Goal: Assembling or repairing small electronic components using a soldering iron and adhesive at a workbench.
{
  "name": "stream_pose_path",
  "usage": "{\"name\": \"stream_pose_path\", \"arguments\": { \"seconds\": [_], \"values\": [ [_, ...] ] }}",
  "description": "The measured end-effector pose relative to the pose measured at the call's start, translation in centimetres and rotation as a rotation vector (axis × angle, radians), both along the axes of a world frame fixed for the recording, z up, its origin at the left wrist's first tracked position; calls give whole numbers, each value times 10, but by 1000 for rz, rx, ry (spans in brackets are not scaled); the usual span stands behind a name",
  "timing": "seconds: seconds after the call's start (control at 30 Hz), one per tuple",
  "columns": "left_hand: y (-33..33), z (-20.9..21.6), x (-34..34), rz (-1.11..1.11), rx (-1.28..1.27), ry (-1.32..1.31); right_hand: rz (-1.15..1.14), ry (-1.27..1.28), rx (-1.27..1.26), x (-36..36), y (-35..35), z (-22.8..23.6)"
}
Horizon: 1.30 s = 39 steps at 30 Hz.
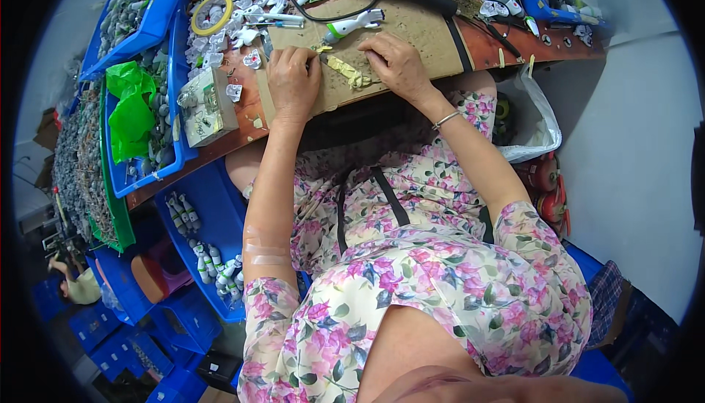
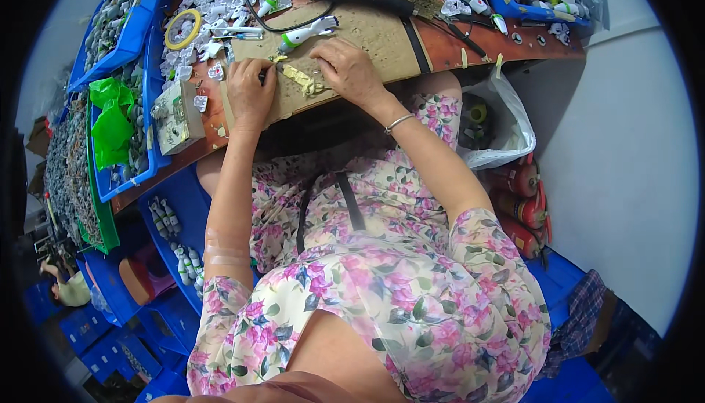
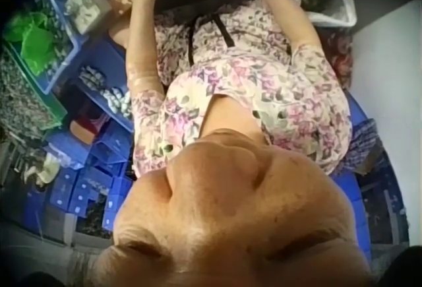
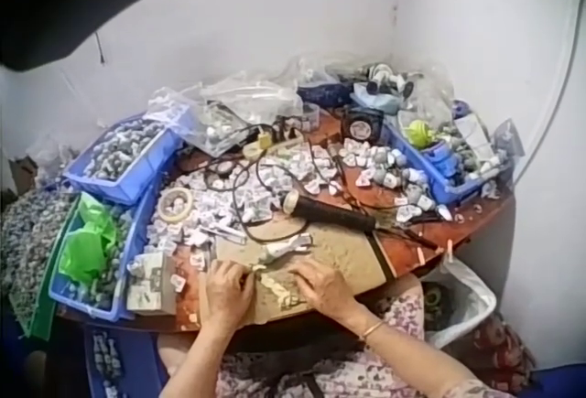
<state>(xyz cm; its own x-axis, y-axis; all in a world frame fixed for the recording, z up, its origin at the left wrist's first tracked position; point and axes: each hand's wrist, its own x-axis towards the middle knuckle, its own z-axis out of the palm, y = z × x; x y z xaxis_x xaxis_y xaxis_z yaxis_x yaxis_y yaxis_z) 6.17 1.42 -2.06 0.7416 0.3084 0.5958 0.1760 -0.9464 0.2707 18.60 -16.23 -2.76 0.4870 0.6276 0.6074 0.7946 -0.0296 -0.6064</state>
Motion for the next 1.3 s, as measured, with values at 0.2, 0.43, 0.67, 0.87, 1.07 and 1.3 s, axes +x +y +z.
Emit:
{"name": "stream_pose_path", "arguments": {
  "seconds": [0.2,0.43,0.67,0.87,1.07,1.3],
  "values": [
    [-1,1,0,-10,-5,-14,7,10,-31,1,0,1],
    [-1,2,-3,-6,-39,12,71,-291,-108,3,15,21],
    [-7,5,-3,10,-63,-39,136,-747,-192,30,55,23],
    [-5,5,-3,18,-73,-40,215,-857,-183,35,66,23],
    [-4,3,-5,36,-70,-8,273,-534,-197,33,71,25],
    [-7,4,-2,23,-87,-23,242,-370,-165,38,69,31]
  ]
}}
